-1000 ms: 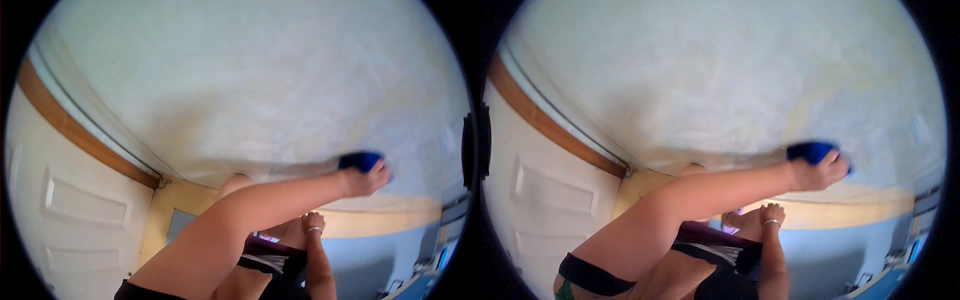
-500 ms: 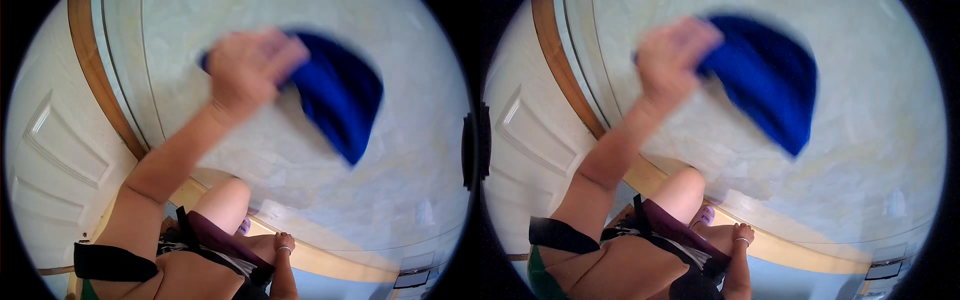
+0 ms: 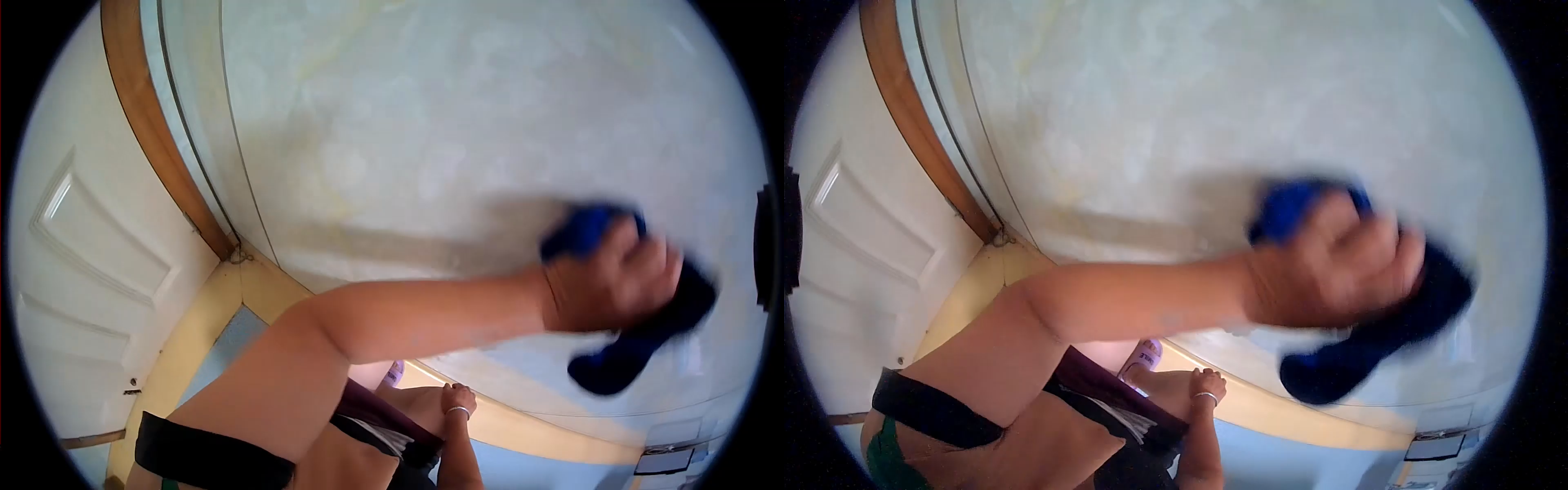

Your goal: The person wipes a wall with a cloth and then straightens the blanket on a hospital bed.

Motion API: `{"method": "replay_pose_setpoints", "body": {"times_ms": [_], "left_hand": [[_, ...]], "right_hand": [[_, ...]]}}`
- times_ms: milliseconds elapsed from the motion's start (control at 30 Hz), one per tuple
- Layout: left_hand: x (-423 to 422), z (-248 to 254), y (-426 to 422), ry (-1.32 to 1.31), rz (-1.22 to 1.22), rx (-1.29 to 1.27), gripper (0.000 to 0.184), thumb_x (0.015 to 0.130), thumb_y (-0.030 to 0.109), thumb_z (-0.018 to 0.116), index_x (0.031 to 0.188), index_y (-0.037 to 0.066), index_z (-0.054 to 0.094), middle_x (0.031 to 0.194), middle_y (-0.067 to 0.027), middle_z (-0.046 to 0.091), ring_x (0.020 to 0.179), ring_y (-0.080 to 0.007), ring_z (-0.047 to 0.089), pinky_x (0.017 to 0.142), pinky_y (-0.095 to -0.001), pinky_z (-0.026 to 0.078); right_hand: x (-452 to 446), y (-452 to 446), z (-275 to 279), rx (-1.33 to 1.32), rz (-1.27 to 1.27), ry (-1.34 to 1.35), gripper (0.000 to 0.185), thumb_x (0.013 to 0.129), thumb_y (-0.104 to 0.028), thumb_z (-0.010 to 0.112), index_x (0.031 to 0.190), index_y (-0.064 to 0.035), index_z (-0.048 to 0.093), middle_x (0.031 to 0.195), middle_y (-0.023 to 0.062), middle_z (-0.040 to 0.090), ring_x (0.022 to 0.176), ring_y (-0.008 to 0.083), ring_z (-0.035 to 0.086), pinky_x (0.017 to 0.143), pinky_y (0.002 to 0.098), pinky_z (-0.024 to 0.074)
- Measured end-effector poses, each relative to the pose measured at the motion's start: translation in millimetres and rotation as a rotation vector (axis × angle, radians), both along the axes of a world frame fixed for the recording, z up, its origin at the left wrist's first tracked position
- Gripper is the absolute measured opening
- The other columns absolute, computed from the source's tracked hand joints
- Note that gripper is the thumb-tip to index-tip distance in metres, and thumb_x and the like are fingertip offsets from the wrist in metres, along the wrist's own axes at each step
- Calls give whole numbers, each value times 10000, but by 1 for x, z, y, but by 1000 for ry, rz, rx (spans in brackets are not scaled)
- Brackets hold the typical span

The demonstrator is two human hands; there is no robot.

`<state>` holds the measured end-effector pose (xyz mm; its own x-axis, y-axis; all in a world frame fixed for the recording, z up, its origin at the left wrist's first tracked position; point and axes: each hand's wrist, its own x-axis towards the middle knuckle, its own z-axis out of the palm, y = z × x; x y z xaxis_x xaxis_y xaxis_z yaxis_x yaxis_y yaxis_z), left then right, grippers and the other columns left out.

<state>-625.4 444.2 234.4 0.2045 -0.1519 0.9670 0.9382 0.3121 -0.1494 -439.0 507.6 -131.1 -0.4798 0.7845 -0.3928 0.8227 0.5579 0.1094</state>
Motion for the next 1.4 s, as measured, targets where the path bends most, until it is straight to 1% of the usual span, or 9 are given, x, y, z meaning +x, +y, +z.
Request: {"method": "replay_pose_setpoints", "body": {"times_ms": [233, 400, 533, 667, 767, 800, 867, 1067, 1400], "left_hand": [[24, -140, 29, 551, -28, -625, 280, 706, 258, 517, 863, 54, 628, 999, -102, 536, 989, -229, 480, 839, -345, 351], [-22, -137, -53, 180, -105, -692, 181, 770, 164, 546, 945, 139, 585, 1032, -19, 561, 953, -137, 511, 636, -267, 340], [-91, -95, -122, 33, 183, -374, 238, 689, 216, 655, 909, 294, 605, 1014, -16, 564, 926, -198, 523, 679, -348, 387], [-144, -57, -167, -276, 387, 34, 458, 664, 0, 589, 1110, 55, 503, 1141, -155, 513, 1050, -308, 483, 879, -391, 375], [-172, -75, -146, -787, -334, 454, 367, 862, 244, 492, 1187, 73, 474, 1221, -116, 468, 1110, -251, 446, 935, -400, 334], [-181, -98, -132, -716, -737, 360, 392, 922, 323, 421, 1231, 84, 442, 1182, -71, 480, 1078, -210, 445, 934, -355, 333], [-138, -94, -107, -616, 265, -94, 383, 893, 298, 473, 1219, 101, 439, 1145, -57, 490, 1024, -193, 461, 901, -337, 363], [-1, -161, -32, -2, -136, -543, 220, 728, 136, 586, 943, 112, 625, 1028, -47, 597, 953, -217, 567, 638, -357, 392], [-8, -285, -23, 527, 27, -860, 375, 754, 175, 467, 1065, -7, 570, 1159, -106, 533, 1152, -225, 452, 1002, -345, 297]], "right_hand": [[1, 1, 2, -13, -37, 24, 405, 810, -439, 446, 994, -141, 649, 1066, 98, 599, 997, 278, 554, 850, 385, 454], [8, 6, 4, -2, -18, 44, 407, 811, -436, 445, 990, -133, 649, 1059, 105, 602, 990, 284, 557, 849, 388, 455], [4, 3, 10, 4, -39, 85, 396, 806, -430, 458, 967, -127, 656, 1054, 110, 603, 981, 291, 560, 840, 391, 457], [-4, -4, 10, -12, -36, 47, 390, 811, -421, 442, 991, -149, 655, 1081, 113, 597, 1016, 281, 550, 861, 381, 445], [-4, -5, 12, -4, -33, 48, 385, 811, -419, 443, 979, -148, 659, 1082, 109, 597, 1016, 278, 548, 860, 378, 447], [-2, -4, 10, -10, -42, 52, 385, 811, -419, 443, 979, -148, 659, 1082, 109, 597, 1016, 278, 548, 860, 378, 447], [1, -3, 6, 18, -11, 92, 402, 808, -437, 467, 974, -123, 657, 1062, 110, 599, 1003, 279, 550, 832, 382, 458], [5, 1, -10, 20, -6, 127, 357, 787, -426, 509, 926, -132, 659, 974, 116, 636, 892, 329, 596, 744, 417, 491], [11, -6, -9, 66, -2, 120, 382, 793, -470, 507, 949, -157, 662, 1010, 81, 618, 952, 276, 560, 797, 369, 470]]}}
